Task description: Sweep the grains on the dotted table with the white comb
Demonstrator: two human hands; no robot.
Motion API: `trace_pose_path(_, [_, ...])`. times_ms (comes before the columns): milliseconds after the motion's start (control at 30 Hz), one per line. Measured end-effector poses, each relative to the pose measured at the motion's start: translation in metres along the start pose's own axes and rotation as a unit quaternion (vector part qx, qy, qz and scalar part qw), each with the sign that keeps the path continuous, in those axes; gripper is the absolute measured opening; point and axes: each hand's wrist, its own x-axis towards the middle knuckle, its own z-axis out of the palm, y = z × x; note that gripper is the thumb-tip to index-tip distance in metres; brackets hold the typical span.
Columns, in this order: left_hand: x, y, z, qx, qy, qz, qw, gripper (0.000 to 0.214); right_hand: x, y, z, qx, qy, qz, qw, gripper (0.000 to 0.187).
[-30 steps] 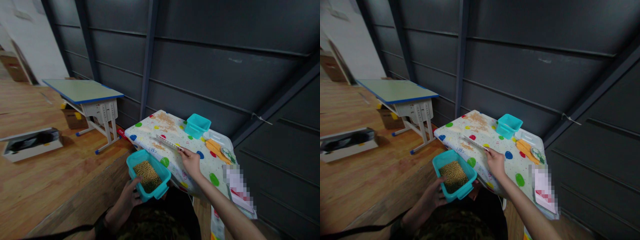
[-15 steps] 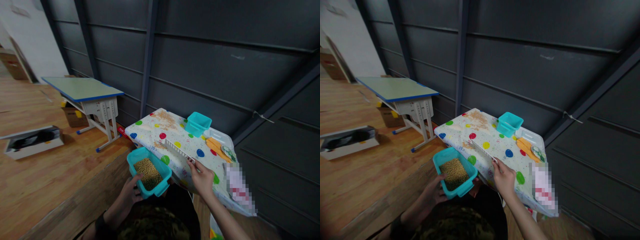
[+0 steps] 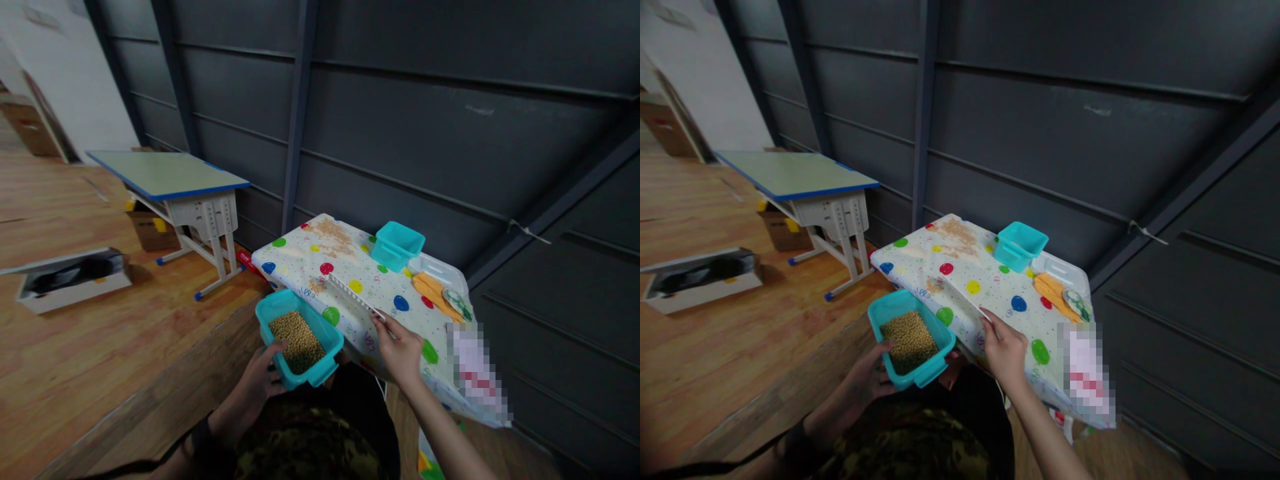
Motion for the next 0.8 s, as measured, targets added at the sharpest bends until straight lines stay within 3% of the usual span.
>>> trace_pose_path(133, [0.004,-0.001,-0.003,-0.01,0.0,-0.002,1.0,0.048,0.006,-0.002,0.004,0.02,-0.029,0.008,0.999,0.032])
trace_pose_path(400, [0.007,0.0,-0.008,-0.016,-0.008,0.009,1.0,0.053,-0.018,-0.016,-0.014,0.051,-0.048,-0.024,0.997,0.021])
trace_pose_path(667, [0.005,0.0,-0.006,-0.014,-0.007,0.008,1.0,0.05,-0.002,-0.004,0.014,0.031,-0.022,-0.092,0.995,0.025])
trace_pose_path(800, [0.004,0.004,-0.005,-0.008,0.009,-0.008,1.0,0.048,-0.006,-0.011,0.014,0.033,-0.029,-0.1,0.994,0.024])
